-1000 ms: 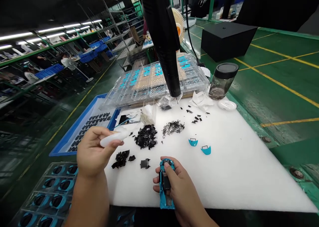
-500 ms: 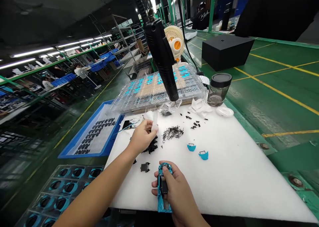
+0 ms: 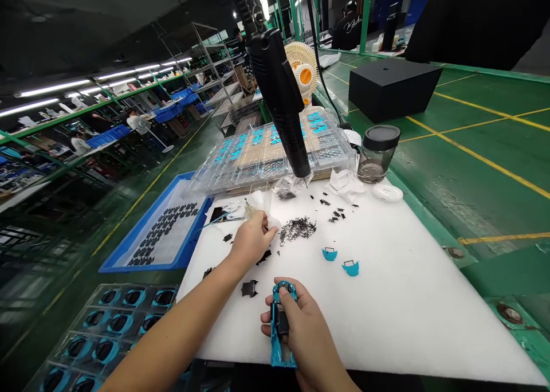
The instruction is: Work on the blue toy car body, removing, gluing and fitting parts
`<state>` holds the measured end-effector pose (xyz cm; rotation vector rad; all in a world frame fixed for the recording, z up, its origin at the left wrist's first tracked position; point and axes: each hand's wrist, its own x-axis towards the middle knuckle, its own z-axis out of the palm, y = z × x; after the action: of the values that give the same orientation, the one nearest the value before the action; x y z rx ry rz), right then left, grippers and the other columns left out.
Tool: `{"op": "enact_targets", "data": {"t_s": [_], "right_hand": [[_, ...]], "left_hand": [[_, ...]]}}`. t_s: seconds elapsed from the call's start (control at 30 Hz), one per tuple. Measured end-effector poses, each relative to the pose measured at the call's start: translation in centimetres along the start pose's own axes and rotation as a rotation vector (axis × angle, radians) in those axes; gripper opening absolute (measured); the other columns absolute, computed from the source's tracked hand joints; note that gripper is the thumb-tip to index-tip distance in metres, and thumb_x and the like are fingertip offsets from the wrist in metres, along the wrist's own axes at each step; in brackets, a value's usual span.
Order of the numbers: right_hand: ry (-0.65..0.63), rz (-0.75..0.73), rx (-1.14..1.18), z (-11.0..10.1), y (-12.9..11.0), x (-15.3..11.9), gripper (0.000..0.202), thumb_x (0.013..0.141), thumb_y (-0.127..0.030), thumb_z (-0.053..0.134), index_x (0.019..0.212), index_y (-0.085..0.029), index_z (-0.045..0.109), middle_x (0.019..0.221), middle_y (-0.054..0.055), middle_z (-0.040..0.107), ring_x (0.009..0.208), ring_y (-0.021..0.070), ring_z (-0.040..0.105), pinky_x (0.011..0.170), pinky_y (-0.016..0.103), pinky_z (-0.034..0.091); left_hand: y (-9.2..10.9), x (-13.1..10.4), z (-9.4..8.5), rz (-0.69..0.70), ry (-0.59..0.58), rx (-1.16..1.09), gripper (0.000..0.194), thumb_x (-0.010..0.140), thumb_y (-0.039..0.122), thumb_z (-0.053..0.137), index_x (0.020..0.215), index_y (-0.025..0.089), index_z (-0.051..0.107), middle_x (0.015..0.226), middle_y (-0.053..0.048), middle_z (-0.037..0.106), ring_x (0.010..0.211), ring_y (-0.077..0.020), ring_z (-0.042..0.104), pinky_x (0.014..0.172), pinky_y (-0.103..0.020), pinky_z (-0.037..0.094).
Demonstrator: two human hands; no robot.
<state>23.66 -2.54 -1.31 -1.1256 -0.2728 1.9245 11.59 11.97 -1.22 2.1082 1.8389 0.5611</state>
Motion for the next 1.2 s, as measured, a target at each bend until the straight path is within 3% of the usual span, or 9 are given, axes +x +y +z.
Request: {"op": "enact_targets", "data": {"t_s": [0.13, 0.23, 0.37, 0.57, 0.77, 0.9, 1.0, 1.13, 1.2], "right_hand": [[0.017, -0.005, -0.014, 0.1, -0.1, 0.0, 0.035, 0.09, -0.043, 0.056, 0.117, -0.021, 0.051, 0.088, 0.004, 0.067, 0.073, 0.0191, 0.065, 0.071, 0.036, 0.055], [0.018, 0.006, -0.022, 0.2, -0.1, 0.1, 0.037, 0.089, -0.044, 0.056, 0.118, -0.02, 0.052, 0.088, 0.004, 0.066, 0.071, 0.0188, 0.064, 0.073, 0.038, 0.056], [0.002, 0.003, -0.029, 0.1, -0.1, 0.2, 0.041, 0.089, -0.047, 0.057, 0.12, -0.02, 0.051, 0.09, 0.005, 0.066, 0.072, 0.0191, 0.065, 0.073, 0.037, 0.056], [0.024, 0.004, -0.029, 0.2, -0.2, 0.0, 0.041, 0.089, -0.047, 0.056, 0.119, -0.02, 0.051, 0.09, 0.005, 0.066, 0.072, 0.0187, 0.065, 0.071, 0.034, 0.056], [0.029, 0.002, -0.031, 0.4, -0.2, 0.0, 0.037, 0.089, -0.046, 0.056, 0.116, -0.021, 0.051, 0.089, 0.005, 0.065, 0.072, 0.0195, 0.065, 0.07, 0.035, 0.055], [0.006, 0.0, -0.023, 0.1, -0.1, 0.1, 0.037, 0.089, -0.047, 0.056, 0.116, -0.022, 0.051, 0.088, 0.004, 0.065, 0.072, 0.0192, 0.064, 0.069, 0.034, 0.053], [0.004, 0.006, -0.03, 0.0, 0.0, 0.2, 0.036, 0.089, -0.046, 0.056, 0.115, -0.021, 0.052, 0.088, 0.004, 0.066, 0.071, 0.0182, 0.064, 0.067, 0.032, 0.052], [0.02, -0.004, -0.045, 0.2, 0.0, 0.2, 0.035, 0.089, -0.045, 0.057, 0.114, -0.021, 0.053, 0.088, 0.004, 0.066, 0.07, 0.017, 0.064, 0.068, 0.032, 0.052], [0.009, -0.013, -0.04, 0.2, 0.0, 0.2, 0.035, 0.089, -0.045, 0.056, 0.115, -0.021, 0.053, 0.089, 0.004, 0.067, 0.071, 0.0172, 0.064, 0.07, 0.033, 0.052]], "left_hand": [[-0.2, -0.9, -1.1, 0.004, 0.006, -0.029, 0.034, 0.078, 0.028, 0.068, 0.108, 0.021, 0.053, 0.094, -0.004, 0.066, 0.079, -0.0192, 0.062, 0.069, -0.029, 0.045], [-0.9, -1.2, -3.0, -0.019, 0.072, -0.069, 0.032, 0.08, 0.035, 0.066, 0.106, 0.022, 0.055, 0.089, -0.002, 0.066, 0.072, -0.0161, 0.061, 0.066, -0.027, 0.046], [-2.1, 0.8, -5.3, -0.032, 0.316, -0.067, 0.026, 0.082, 0.037, 0.063, 0.101, 0.019, 0.06, 0.083, -0.003, 0.063, 0.074, -0.0183, 0.06, 0.068, -0.029, 0.044], [-2.7, 3.8, -5.4, 0.023, 0.283, -0.103, 0.016, 0.084, 0.032, 0.059, 0.079, 0.019, 0.068, 0.081, -0.003, 0.066, 0.07, -0.0169, 0.057, 0.067, -0.03, 0.042], [-2.5, 1.7, -7.3, 0.022, 0.429, -0.174, 0.02, 0.089, 0.035, 0.054, 0.086, 0.02, 0.067, 0.081, -0.002, 0.066, 0.069, -0.0152, 0.057, 0.068, -0.028, 0.043], [-2.2, -1.0, -8.1, 0.062, 0.578, -0.402, 0.017, 0.089, 0.034, 0.057, 0.088, 0.019, 0.066, 0.08, -0.002, 0.065, 0.071, -0.0131, 0.057, 0.067, -0.024, 0.045], [-1.4, -3.4, -7.1, 0.156, 0.493, -0.637, 0.014, 0.09, 0.029, 0.057, 0.087, 0.018, 0.065, 0.079, -0.002, 0.064, 0.068, -0.0114, 0.056, 0.065, -0.023, 0.047], [-0.3, -6.1, -5.1, 0.357, 0.165, -0.86, 0.008, 0.091, 0.02, 0.056, 0.09, 0.019, 0.064, 0.082, -0.003, 0.065, 0.073, -0.0129, 0.059, 0.065, -0.024, 0.049], [0.0, -6.8, -4.4, 0.384, 0.037, -0.888, 0.008, 0.09, 0.017, 0.055, 0.091, 0.02, 0.063, 0.082, -0.003, 0.065, 0.075, -0.0135, 0.06, 0.066, -0.024, 0.049]]}}
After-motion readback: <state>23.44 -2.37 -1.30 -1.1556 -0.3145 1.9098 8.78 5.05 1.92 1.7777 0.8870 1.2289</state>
